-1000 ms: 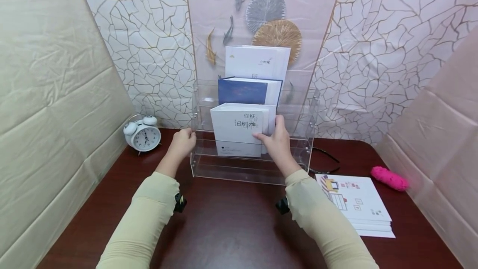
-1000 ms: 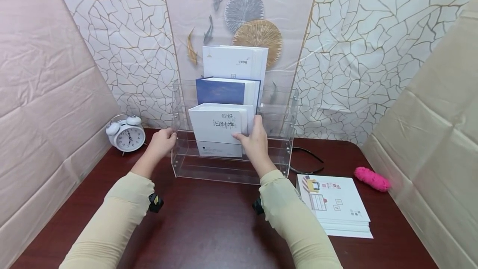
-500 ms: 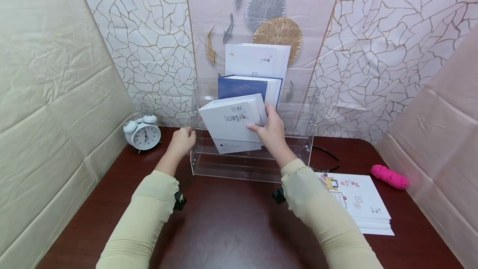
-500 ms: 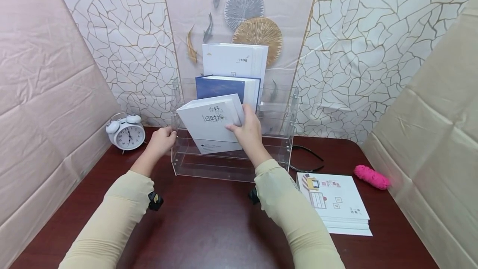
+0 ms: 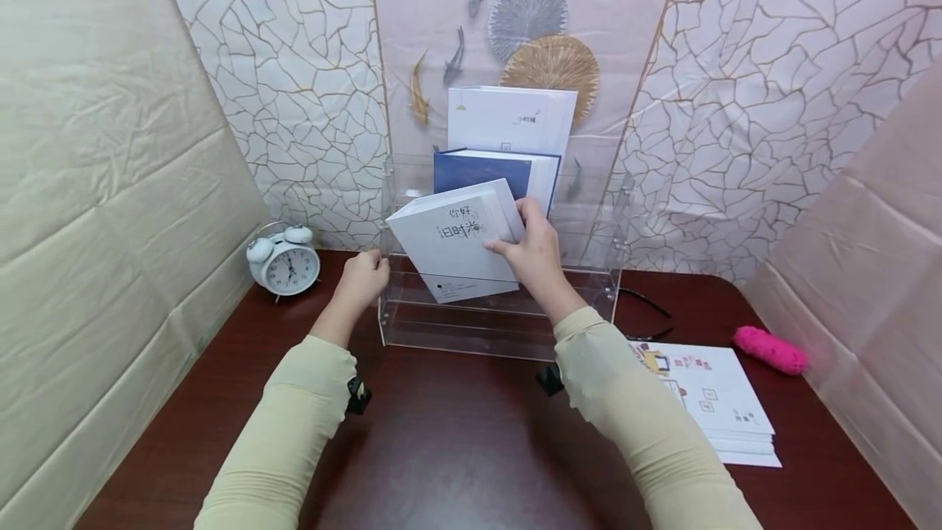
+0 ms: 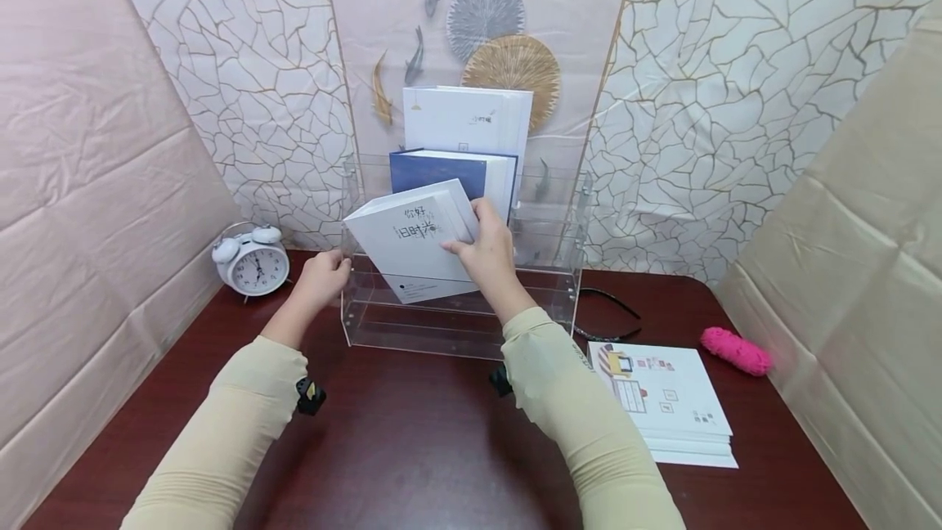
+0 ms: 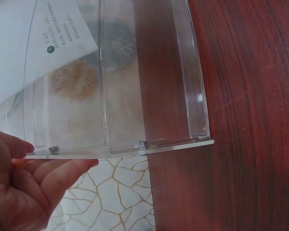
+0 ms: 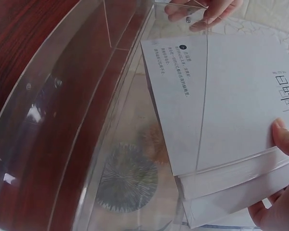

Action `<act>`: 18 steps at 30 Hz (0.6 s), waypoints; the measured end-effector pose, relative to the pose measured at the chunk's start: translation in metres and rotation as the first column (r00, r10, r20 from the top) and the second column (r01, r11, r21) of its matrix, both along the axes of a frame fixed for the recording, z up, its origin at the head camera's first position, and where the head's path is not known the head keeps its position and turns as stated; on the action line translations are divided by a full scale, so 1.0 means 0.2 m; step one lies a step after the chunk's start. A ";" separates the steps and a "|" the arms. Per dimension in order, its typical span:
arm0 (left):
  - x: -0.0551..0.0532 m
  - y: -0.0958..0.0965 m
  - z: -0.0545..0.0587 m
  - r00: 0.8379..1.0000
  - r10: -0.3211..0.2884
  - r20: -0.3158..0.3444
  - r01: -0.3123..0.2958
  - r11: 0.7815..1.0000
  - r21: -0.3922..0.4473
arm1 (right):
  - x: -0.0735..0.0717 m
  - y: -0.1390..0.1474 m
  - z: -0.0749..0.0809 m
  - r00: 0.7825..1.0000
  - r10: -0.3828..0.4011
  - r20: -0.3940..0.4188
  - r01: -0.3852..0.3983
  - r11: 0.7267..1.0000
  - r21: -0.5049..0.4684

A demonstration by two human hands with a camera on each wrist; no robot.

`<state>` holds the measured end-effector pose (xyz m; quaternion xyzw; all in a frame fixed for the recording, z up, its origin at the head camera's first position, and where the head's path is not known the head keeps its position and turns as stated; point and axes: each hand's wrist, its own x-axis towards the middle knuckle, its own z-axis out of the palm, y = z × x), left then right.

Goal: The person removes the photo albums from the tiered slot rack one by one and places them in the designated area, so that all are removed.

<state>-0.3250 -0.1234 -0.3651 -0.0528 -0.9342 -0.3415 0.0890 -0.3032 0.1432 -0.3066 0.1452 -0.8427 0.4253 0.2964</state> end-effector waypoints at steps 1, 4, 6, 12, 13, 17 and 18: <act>0.00 0.00 0.00 1.000 0.000 0.000 0.000 1.000 0.001 | 0.00 0.00 0.00 1.000 0.002 0.001 -0.002 1.000 0.002; 0.00 0.01 -0.01 1.000 0.001 0.006 -0.001 1.000 0.001 | 0.00 0.00 0.01 1.000 0.005 0.007 -0.005 1.000 0.010; 0.00 0.01 -0.02 1.000 0.000 0.010 0.000 1.000 0.002 | 0.00 0.01 0.01 1.000 0.007 0.008 -0.007 1.000 0.008; -0.01 0.00 -0.01 1.000 -0.005 0.004 0.005 1.000 0.005 | -0.01 0.02 0.03 1.000 0.021 -0.015 -0.022 1.000 -0.019; -0.01 0.00 -0.01 1.000 -0.005 0.003 0.005 1.000 0.004 | -0.01 0.02 0.04 1.000 0.025 -0.017 -0.026 0.999 -0.024; -0.01 0.00 0.00 1.000 0.000 0.004 0.000 1.000 0.001 | -0.01 0.03 0.06 0.999 0.035 -0.011 -0.035 0.998 -0.047; -0.01 0.00 0.00 1.000 0.001 0.003 -0.001 1.000 -0.002 | -0.01 0.04 0.06 0.999 0.041 -0.011 -0.041 0.998 -0.056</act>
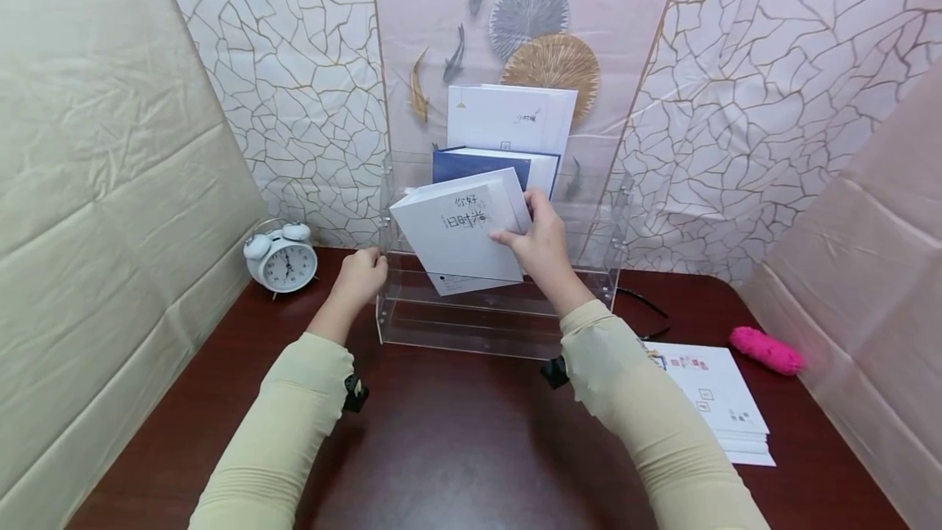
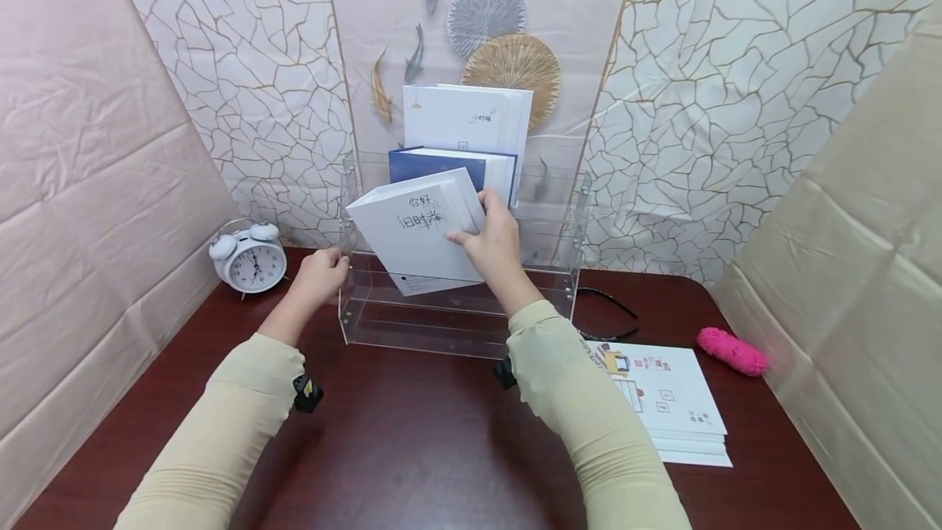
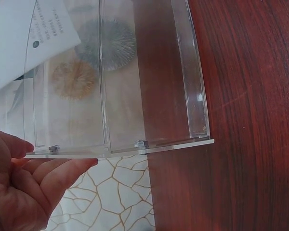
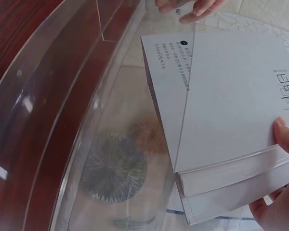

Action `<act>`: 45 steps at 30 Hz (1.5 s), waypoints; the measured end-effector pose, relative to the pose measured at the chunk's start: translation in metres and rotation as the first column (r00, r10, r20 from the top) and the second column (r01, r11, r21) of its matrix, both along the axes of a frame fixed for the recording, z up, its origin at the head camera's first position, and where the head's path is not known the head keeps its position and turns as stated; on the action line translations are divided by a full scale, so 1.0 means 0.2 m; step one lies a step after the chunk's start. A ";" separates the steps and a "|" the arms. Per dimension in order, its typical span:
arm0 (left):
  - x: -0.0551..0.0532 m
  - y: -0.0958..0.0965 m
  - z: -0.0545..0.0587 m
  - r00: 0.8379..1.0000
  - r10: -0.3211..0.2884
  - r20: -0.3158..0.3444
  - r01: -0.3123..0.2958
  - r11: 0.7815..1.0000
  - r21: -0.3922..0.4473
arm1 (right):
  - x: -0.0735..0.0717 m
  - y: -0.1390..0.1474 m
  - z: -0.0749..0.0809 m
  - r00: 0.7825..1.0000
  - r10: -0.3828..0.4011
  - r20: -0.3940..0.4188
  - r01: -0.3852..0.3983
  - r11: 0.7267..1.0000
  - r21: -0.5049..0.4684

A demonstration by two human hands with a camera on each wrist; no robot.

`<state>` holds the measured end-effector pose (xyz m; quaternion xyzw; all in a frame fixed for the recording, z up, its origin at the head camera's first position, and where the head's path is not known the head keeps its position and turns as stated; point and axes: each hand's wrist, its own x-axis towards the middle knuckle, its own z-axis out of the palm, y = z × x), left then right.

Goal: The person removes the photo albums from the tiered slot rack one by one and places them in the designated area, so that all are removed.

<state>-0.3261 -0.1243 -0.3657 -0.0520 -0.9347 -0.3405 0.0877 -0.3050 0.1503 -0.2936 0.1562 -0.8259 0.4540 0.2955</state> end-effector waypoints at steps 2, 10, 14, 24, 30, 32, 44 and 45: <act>0.00 0.00 0.00 1.000 0.003 0.000 -0.003 1.000 -0.003 | 0.00 0.00 0.01 1.000 0.009 -0.005 -0.009 1.000 -0.015; 0.00 -0.02 0.00 1.000 0.004 -0.003 -0.004 1.000 -0.008 | 0.00 0.02 0.03 0.999 0.034 -0.012 -0.035 0.998 -0.052; 0.00 -0.03 0.00 1.000 0.007 -0.003 -0.007 1.000 -0.006 | 0.00 0.03 0.03 0.999 0.046 0.007 -0.045 0.998 -0.052; 0.01 -0.02 -0.01 1.000 0.000 0.004 -0.001 1.000 0.008 | 0.00 0.07 0.03 0.985 0.168 0.046 -0.160 0.976 -0.150; 0.01 -0.01 -0.01 1.000 -0.003 0.011 0.003 1.000 0.014 | 0.00 0.09 0.03 0.978 0.201 0.059 -0.186 0.964 -0.191; 0.01 -0.01 -0.01 1.000 -0.004 0.012 0.004 1.000 0.014 | 0.00 0.10 0.04 0.978 0.198 0.067 -0.183 0.965 -0.189; 0.01 0.00 0.00 1.000 0.003 -0.003 -0.003 1.000 0.020 | 0.01 0.12 0.06 0.978 0.201 0.050 -0.187 0.960 -0.207; 0.01 0.00 0.00 1.000 0.004 -0.006 -0.003 1.000 0.018 | 0.00 0.12 0.06 0.979 0.197 0.054 -0.182 0.961 -0.208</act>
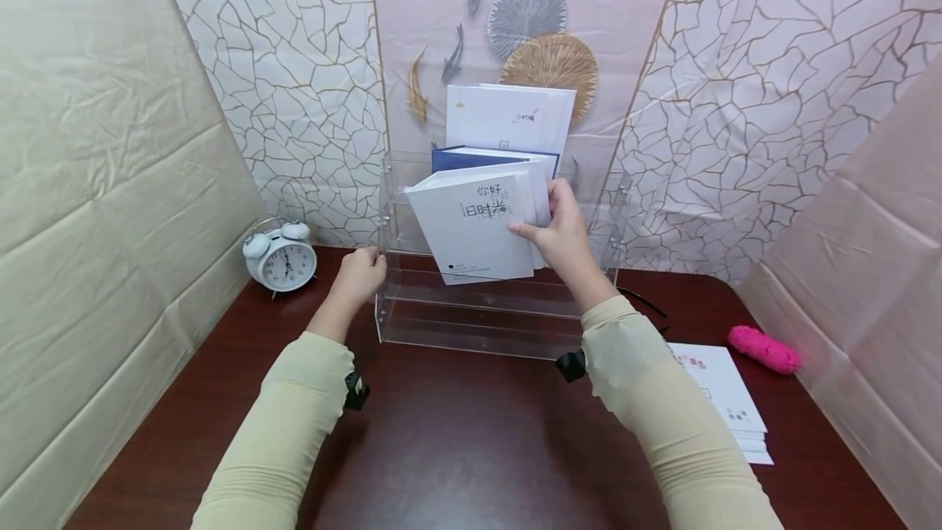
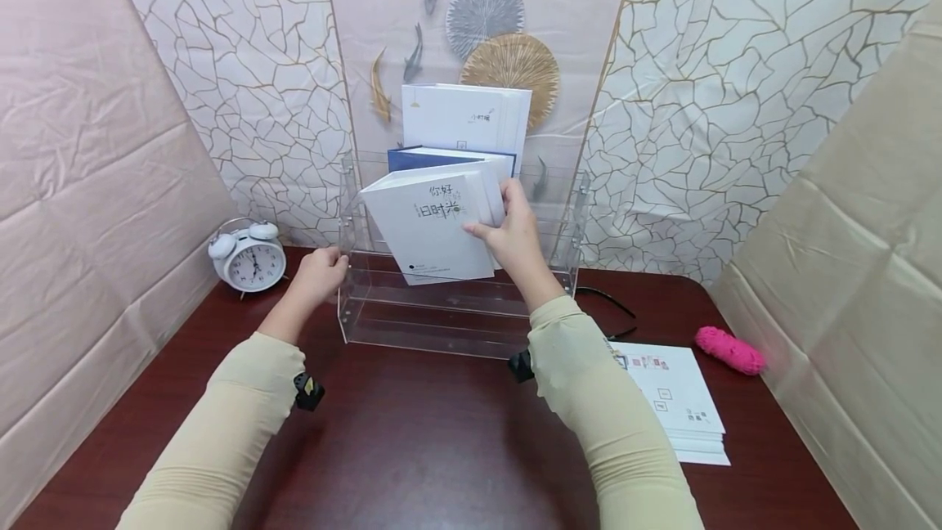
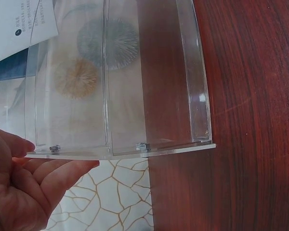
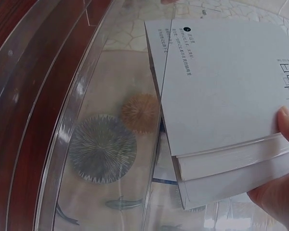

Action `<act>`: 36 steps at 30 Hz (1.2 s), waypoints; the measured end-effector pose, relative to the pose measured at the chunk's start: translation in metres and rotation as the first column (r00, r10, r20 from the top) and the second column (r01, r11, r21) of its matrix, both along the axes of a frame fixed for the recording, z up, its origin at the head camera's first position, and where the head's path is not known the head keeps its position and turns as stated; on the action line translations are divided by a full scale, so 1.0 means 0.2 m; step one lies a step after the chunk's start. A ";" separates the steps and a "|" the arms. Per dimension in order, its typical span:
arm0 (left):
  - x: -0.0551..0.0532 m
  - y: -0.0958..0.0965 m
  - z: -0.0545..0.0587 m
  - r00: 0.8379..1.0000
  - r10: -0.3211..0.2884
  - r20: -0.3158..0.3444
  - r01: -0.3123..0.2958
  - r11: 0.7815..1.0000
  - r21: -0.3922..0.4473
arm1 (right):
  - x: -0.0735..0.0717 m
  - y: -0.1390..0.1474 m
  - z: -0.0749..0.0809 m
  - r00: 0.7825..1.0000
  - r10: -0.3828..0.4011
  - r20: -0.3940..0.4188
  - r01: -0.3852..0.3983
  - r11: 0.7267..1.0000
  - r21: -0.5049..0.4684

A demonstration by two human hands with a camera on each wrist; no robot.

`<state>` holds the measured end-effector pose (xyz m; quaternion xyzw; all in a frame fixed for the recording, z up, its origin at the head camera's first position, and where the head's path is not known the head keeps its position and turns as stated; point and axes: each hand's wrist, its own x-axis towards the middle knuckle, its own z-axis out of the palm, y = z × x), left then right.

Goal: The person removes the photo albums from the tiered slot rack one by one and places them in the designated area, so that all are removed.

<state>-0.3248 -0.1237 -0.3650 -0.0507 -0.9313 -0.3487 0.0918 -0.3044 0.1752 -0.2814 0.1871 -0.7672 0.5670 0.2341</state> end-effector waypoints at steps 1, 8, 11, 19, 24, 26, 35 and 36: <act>0.00 0.00 0.00 1.000 -0.001 -0.002 0.001 1.000 -0.001 | 0.00 0.00 0.00 1.000 -0.002 0.003 0.002 1.000 -0.001; 0.00 0.00 0.00 1.000 0.000 0.026 0.000 1.000 0.003 | 0.00 0.02 0.01 0.999 0.024 0.021 -0.023 0.999 -0.024; 0.00 0.00 0.00 1.000 0.006 0.024 -0.005 1.000 -0.008 | 0.00 0.02 0.01 0.999 0.043 0.024 -0.042 0.997 -0.058; 0.00 0.00 0.01 1.000 -0.009 0.013 0.009 1.000 -0.017 | 0.01 0.05 0.01 0.996 0.081 0.031 -0.076 0.988 -0.135; 0.00 0.00 0.00 1.000 -0.004 0.010 0.005 1.000 -0.024 | 0.03 0.07 0.02 0.997 0.070 0.016 -0.066 0.986 -0.152; 0.00 0.00 0.00 1.000 -0.001 0.010 0.002 1.000 -0.023 | 0.03 0.08 0.03 0.998 0.062 0.012 -0.059 0.987 -0.152; -0.01 0.00 0.00 1.000 -0.006 0.008 0.006 1.000 -0.016 | 0.06 0.11 0.07 0.998 0.055 -0.001 -0.054 0.982 -0.183; 0.00 0.00 0.00 1.000 -0.005 0.011 0.005 1.000 -0.017 | 0.06 0.12 0.07 0.999 0.054 -0.005 -0.054 0.979 -0.195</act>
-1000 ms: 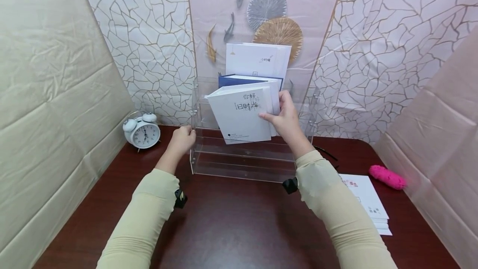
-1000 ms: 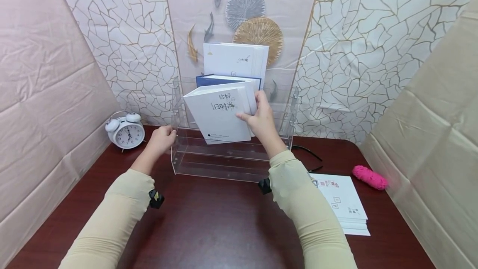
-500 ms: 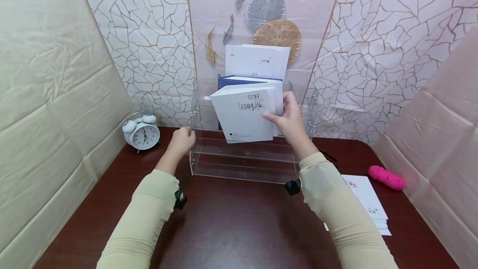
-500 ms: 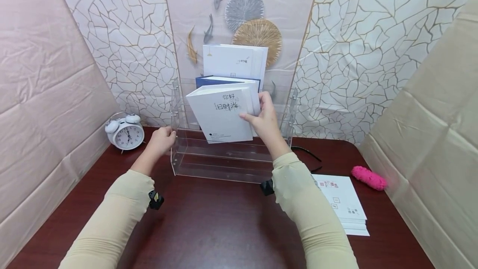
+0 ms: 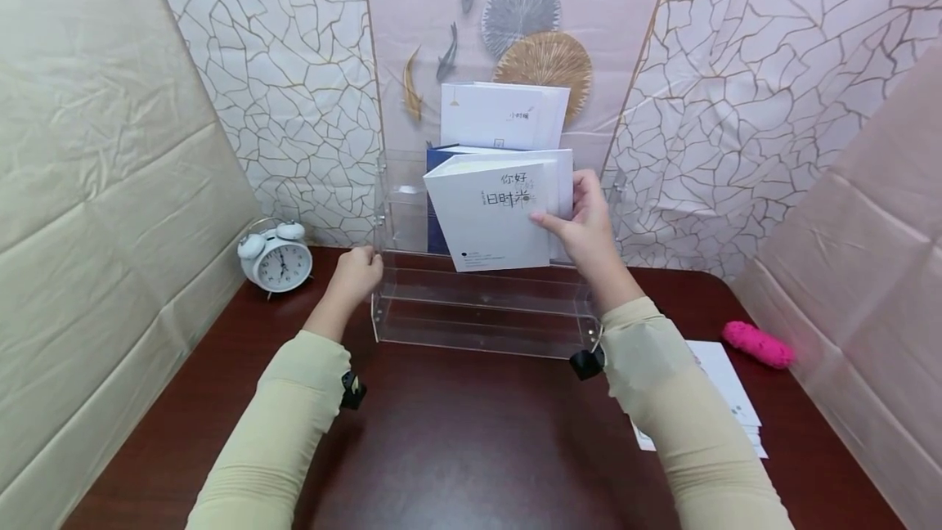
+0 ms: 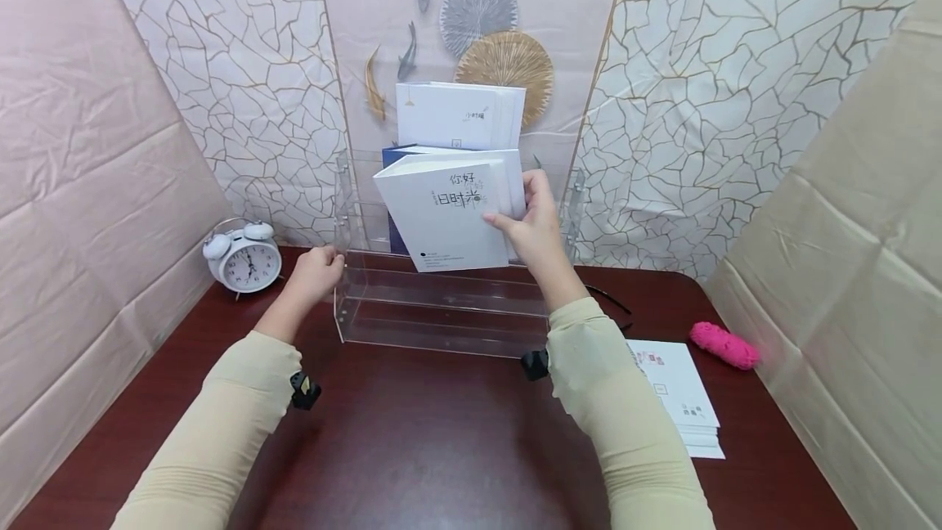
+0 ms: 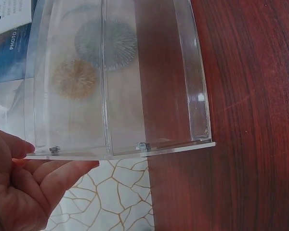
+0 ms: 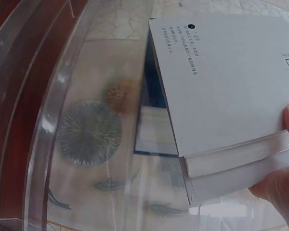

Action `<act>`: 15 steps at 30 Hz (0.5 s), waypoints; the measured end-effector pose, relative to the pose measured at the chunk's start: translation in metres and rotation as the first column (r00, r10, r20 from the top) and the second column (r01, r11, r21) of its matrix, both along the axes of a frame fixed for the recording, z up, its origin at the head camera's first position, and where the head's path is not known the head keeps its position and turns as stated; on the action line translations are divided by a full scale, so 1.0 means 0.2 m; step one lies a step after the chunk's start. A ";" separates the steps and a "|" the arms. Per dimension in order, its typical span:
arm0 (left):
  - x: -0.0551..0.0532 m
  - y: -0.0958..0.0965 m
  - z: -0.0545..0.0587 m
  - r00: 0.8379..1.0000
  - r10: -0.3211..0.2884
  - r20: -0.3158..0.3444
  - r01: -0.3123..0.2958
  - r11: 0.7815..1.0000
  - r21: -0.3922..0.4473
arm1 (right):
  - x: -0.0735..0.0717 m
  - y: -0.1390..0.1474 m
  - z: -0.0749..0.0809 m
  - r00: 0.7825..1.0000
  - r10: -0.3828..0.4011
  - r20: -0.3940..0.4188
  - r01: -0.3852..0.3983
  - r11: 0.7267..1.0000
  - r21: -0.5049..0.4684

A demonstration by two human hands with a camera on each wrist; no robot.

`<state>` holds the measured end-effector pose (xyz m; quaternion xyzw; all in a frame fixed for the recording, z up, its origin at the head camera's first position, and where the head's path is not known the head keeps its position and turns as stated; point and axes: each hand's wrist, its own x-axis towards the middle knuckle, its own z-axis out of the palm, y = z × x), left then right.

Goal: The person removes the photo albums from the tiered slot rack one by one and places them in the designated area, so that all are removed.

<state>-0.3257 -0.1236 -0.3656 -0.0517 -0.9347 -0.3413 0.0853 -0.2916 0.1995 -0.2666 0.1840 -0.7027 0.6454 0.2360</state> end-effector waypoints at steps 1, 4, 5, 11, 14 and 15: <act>0.00 0.00 0.00 1.000 -0.001 0.005 0.001 1.000 -0.001 | 0.01 0.01 0.00 1.000 0.002 -0.008 -0.002 1.000 -0.012; 0.01 0.00 -0.01 1.000 0.005 0.012 -0.005 1.000 -0.008 | 0.04 0.04 0.01 1.000 0.000 -0.031 -0.001 0.999 -0.053; 0.01 0.00 -0.01 1.000 0.004 0.013 -0.004 1.000 -0.011 | 0.05 0.05 0.01 0.999 0.000 -0.040 -0.003 0.997 -0.077; 0.01 -0.01 -0.02 1.000 -0.003 -0.016 0.003 1.000 -0.014 | 0.15 0.11 -0.03 0.997 -0.025 -0.069 0.004 0.959 -0.283; 0.02 -0.02 -0.02 1.000 -0.002 0.002 0.002 1.000 -0.010 | 0.22 0.13 -0.07 0.994 -0.067 -0.083 0.027 0.909 -0.417; 0.02 -0.02 -0.02 1.000 -0.004 0.017 0.004 1.000 -0.004 | 0.24 0.13 -0.08 0.992 -0.086 -0.092 0.034 0.887 -0.461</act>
